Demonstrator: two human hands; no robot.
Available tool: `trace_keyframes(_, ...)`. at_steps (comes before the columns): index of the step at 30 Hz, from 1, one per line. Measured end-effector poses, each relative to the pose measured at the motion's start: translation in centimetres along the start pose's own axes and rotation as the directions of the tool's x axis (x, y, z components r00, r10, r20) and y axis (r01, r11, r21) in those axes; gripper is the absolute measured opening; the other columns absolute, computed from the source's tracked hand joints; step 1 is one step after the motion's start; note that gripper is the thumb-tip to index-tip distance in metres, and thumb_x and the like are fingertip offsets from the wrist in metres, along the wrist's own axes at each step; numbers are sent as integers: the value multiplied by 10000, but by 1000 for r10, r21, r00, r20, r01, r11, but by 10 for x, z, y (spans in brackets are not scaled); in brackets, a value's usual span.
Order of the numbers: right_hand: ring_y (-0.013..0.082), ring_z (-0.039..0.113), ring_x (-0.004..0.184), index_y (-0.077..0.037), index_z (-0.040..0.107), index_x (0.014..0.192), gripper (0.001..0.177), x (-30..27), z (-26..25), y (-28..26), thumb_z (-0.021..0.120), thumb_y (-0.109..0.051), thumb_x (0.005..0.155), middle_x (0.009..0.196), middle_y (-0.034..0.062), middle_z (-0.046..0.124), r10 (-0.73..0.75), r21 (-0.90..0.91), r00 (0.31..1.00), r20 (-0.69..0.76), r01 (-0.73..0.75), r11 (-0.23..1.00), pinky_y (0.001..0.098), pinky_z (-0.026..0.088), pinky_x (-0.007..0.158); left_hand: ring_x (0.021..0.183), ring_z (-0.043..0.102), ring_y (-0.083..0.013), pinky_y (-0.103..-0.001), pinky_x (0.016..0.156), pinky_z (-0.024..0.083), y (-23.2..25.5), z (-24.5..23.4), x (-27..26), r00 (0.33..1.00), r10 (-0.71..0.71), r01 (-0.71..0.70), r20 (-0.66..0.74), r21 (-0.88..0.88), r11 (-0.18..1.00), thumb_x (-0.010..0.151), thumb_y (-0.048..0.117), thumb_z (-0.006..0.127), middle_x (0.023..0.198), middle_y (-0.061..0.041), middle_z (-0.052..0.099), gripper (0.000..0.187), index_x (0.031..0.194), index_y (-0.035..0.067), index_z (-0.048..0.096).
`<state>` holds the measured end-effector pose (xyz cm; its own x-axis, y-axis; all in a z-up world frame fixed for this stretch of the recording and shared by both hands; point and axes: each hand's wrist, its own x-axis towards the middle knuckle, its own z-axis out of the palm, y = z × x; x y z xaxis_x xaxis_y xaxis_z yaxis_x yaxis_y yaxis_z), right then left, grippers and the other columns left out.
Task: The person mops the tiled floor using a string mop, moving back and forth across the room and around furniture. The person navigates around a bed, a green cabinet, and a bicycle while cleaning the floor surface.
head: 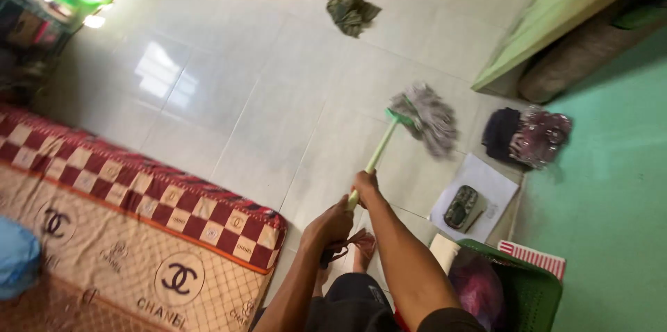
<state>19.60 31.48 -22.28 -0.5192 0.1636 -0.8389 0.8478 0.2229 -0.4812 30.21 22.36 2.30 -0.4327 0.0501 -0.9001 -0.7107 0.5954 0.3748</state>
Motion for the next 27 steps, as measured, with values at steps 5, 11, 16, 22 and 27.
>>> trace_keyframes(5,299,685,583,-18,268,1550,623,-27,57,9,362,-233,973,856,235,634,-200,-234,942,270,266,935,409,604,494,651,627,-210,-334,639,573,-115,79,102,714,687,-109,-133,949,297,1077,97,425,1027,-301,657,348,1065,-201,603)
trace_keyframes(11,226,630,486,-19,243,1602,672,-32,39,1,401,-278,1003,730,167,605,-183,-231,911,371,281,931,323,562,419,859,649,-650,-692,693,512,-43,100,49,659,424,-425,-622,157,891,1003,95,383,973,-462,575,494,1371,-227,315)
trace_keyframes(16,242,670,493,-35,437,1491,599,-17,-43,-26,448,-284,946,662,128,641,-230,-271,934,273,304,913,356,570,481,438,393,-127,-419,894,438,22,97,64,648,762,87,0,994,-74,982,89,552,517,70,457,359,639,196,549)
trace_keyframes(22,308,755,679,-66,596,1219,449,30,-158,-22,449,-324,882,581,113,681,-262,-394,956,132,293,871,426,575,754,1182,641,-487,-599,941,519,109,145,91,971,102,-116,-218,-49,992,1012,443,365,1220,-333,652,637,1573,163,253)
trace_keyframes(27,393,746,990,15,660,1015,420,109,-215,-18,720,-56,606,965,232,767,-269,-582,963,30,235,778,501,571,893,1264,593,-483,-587,1042,484,185,120,58,988,138,-139,-72,-5,990,994,414,359,1308,-344,618,672,1605,147,270)
